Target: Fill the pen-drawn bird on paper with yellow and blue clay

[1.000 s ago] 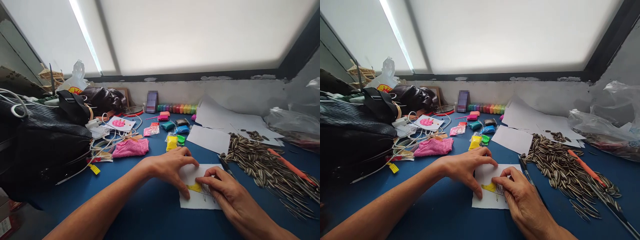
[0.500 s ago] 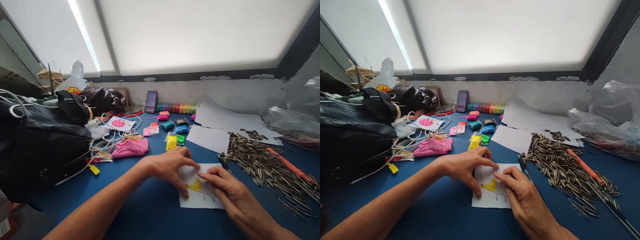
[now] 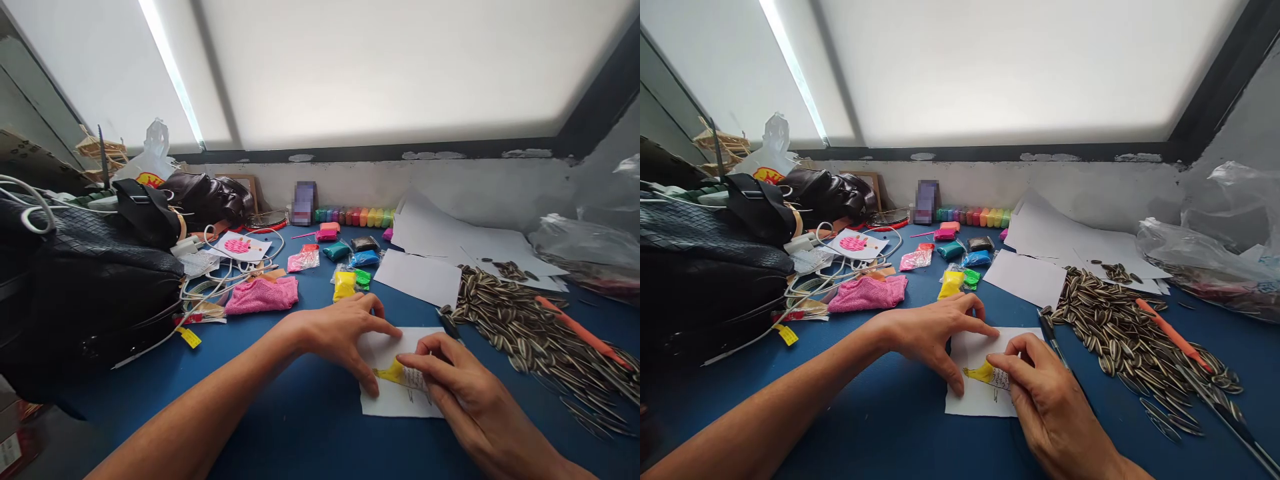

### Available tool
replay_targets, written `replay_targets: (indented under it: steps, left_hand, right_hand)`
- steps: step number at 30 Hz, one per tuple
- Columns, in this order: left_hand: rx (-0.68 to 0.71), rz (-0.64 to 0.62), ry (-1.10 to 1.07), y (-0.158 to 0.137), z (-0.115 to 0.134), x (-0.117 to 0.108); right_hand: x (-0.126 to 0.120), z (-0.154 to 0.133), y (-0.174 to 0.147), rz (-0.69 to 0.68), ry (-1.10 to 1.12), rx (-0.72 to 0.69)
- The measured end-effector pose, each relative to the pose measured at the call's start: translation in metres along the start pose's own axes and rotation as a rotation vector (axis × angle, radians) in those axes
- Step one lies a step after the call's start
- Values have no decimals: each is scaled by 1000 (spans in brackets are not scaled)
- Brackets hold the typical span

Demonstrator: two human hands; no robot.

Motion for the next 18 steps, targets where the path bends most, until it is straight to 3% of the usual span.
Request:
replay_targets:
  steps: [7, 18]
  left_hand:
    - [22, 0, 9, 1, -1, 0]
    - [39, -8, 38, 2, -1, 0]
  right_hand:
    - [-5, -19, 4, -9, -240, -303]
    - [0, -23, 10, -51, -261, -314]
Point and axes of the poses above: each hand's wrist, its own y-axis towards the middle knuckle, its own x-axis out of the palm, z = x × y, the point moved 2 cm from there along y, towards the middle knuckle, and after that the axes turned 4 degrees about z, right-handed, at the moved point
